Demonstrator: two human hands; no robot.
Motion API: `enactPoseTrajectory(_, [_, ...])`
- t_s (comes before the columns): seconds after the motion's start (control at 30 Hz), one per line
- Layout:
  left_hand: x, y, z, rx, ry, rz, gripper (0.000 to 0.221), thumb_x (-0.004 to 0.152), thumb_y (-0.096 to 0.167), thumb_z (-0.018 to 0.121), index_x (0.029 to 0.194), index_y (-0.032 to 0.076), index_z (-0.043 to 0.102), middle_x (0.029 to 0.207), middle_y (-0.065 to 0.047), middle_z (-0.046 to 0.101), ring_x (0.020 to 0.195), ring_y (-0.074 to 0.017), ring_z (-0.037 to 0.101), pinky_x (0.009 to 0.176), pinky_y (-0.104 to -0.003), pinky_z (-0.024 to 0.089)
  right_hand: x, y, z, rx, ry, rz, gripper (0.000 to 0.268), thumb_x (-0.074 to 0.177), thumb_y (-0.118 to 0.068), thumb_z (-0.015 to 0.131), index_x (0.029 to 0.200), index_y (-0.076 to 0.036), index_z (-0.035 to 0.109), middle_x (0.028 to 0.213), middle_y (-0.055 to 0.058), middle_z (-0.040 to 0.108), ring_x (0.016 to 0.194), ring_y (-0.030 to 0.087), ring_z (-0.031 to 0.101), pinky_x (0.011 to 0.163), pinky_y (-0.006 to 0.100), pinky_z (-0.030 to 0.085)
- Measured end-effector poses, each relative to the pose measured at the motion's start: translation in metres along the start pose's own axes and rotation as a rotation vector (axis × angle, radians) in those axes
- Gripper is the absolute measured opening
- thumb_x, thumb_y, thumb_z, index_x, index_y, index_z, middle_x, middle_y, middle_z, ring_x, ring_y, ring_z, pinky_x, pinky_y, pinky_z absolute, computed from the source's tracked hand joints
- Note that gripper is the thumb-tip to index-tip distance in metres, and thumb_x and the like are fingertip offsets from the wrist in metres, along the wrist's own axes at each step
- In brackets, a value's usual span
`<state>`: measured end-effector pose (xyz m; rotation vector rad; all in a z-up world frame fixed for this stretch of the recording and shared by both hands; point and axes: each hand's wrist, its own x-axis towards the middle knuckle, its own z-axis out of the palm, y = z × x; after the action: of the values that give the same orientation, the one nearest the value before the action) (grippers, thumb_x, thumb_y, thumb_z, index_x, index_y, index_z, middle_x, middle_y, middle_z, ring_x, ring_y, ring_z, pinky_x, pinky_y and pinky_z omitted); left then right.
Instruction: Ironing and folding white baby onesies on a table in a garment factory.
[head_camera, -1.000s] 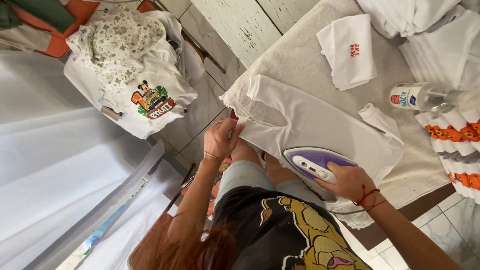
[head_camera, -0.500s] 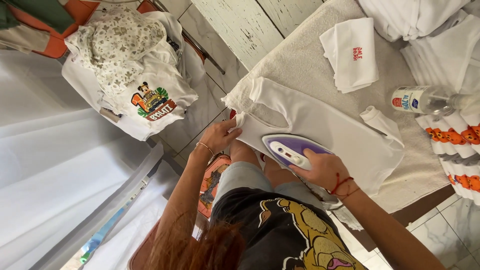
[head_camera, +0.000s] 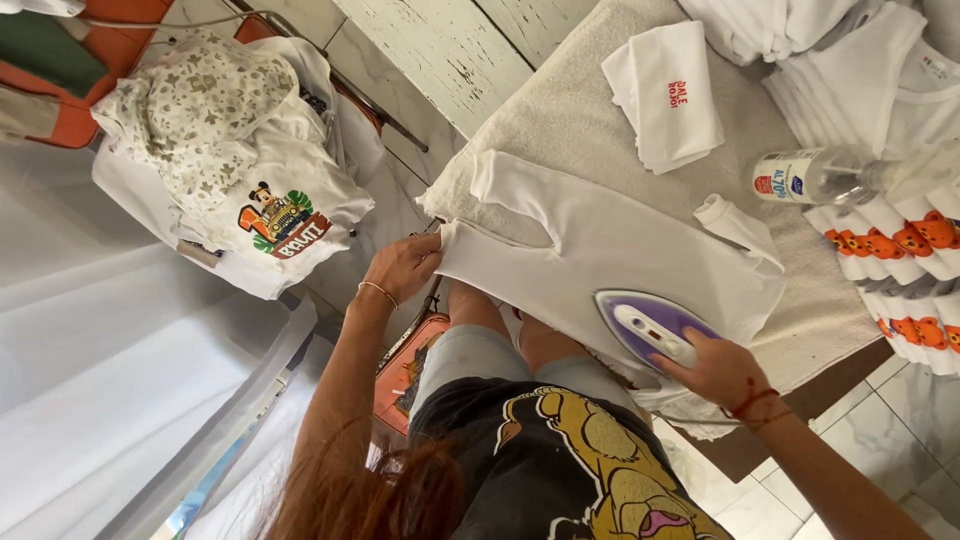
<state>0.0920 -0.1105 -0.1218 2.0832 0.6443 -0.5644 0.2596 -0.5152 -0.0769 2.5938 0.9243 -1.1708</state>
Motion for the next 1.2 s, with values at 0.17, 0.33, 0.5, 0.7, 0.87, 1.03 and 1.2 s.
enactPoseTrajectory(0.17, [0.006,-0.005,0.007,-0.093,-0.010,0.006,0.020,0.075,0.032,0.042,0.073,0.014,0.047,0.080,-0.011,0.055,0.082,-0.0353,0.055,0.069,-0.047,0.043,0.009,-0.039,-0.012,0.019,0.083,-0.064,0.048,0.067,-0.061,0.053,0.074,-0.013,0.049,0.056,0.016,0.059,0.065,0.031,0.064,0.059,0.037,0.050])
enactPoseTrajectory(0.33, [0.008,-0.001,0.004,-0.134,-0.033,-0.041,0.020,0.074,0.032,0.043,0.077,0.014,0.052,0.082,-0.009,0.058,0.083,-0.0322,0.056,0.073,-0.044,0.044,0.040,-0.133,-0.062,0.185,0.046,-0.150,0.049,0.073,-0.060,0.049,0.077,-0.011,0.049,0.059,0.016,0.060,0.067,0.033,0.063,0.061,0.040,0.049])
enactPoseTrajectory(0.5, [0.011,0.003,-0.002,-0.109,-0.037,-0.050,0.021,0.076,0.029,0.045,0.085,0.014,0.057,0.089,-0.012,0.059,0.089,-0.0347,0.055,0.076,-0.047,0.044,0.033,-0.126,-0.065,0.236,0.025,-0.181,0.045,0.071,-0.057,0.052,0.079,-0.013,0.050,0.063,0.016,0.061,0.070,0.034,0.063,0.062,0.041,0.049])
enactPoseTrajectory(0.7, [0.015,-0.014,0.012,-0.104,-0.002,-0.065,0.021,0.076,0.030,0.048,0.086,0.014,0.058,0.089,-0.014,0.057,0.089,-0.0369,0.053,0.076,-0.049,0.042,-0.015,-0.011,0.003,0.560,0.214,0.616,0.050,0.073,-0.056,0.057,0.092,-0.011,0.052,0.074,0.020,0.063,0.077,0.036,0.062,0.070,0.043,0.048])
enactPoseTrajectory(0.87, [0.011,-0.004,0.016,-0.074,0.091,-0.069,0.023,0.075,0.032,0.052,0.093,0.018,0.060,0.085,-0.014,0.058,0.083,-0.0355,0.055,0.074,-0.050,0.042,-0.018,0.027,0.005,0.771,0.451,0.877,0.049,0.081,-0.062,0.056,0.084,-0.012,0.053,0.060,0.008,0.059,0.057,0.022,0.061,0.064,0.038,0.048])
enactPoseTrajectory(1.03, [0.013,-0.004,0.035,-0.184,0.374,0.072,0.031,0.072,0.024,0.067,0.099,0.010,0.060,0.080,-0.017,0.059,0.070,-0.0274,0.059,0.061,-0.042,0.046,-0.037,0.052,0.023,0.721,0.433,0.860,0.058,0.078,-0.064,0.060,0.098,-0.009,0.057,0.083,0.016,0.062,0.081,0.031,0.060,0.071,0.042,0.047])
enactPoseTrajectory(1.2, [-0.002,0.044,0.054,-1.015,0.605,-0.526,0.064,0.064,0.037,0.066,0.119,0.019,0.040,0.112,-0.006,0.048,0.096,-0.0127,0.049,0.072,-0.027,0.043,-0.082,0.069,0.060,0.695,0.596,0.895,0.044,0.079,-0.046,0.063,0.092,-0.004,0.062,0.076,0.010,0.060,0.065,0.023,0.055,0.054,0.036,0.045])
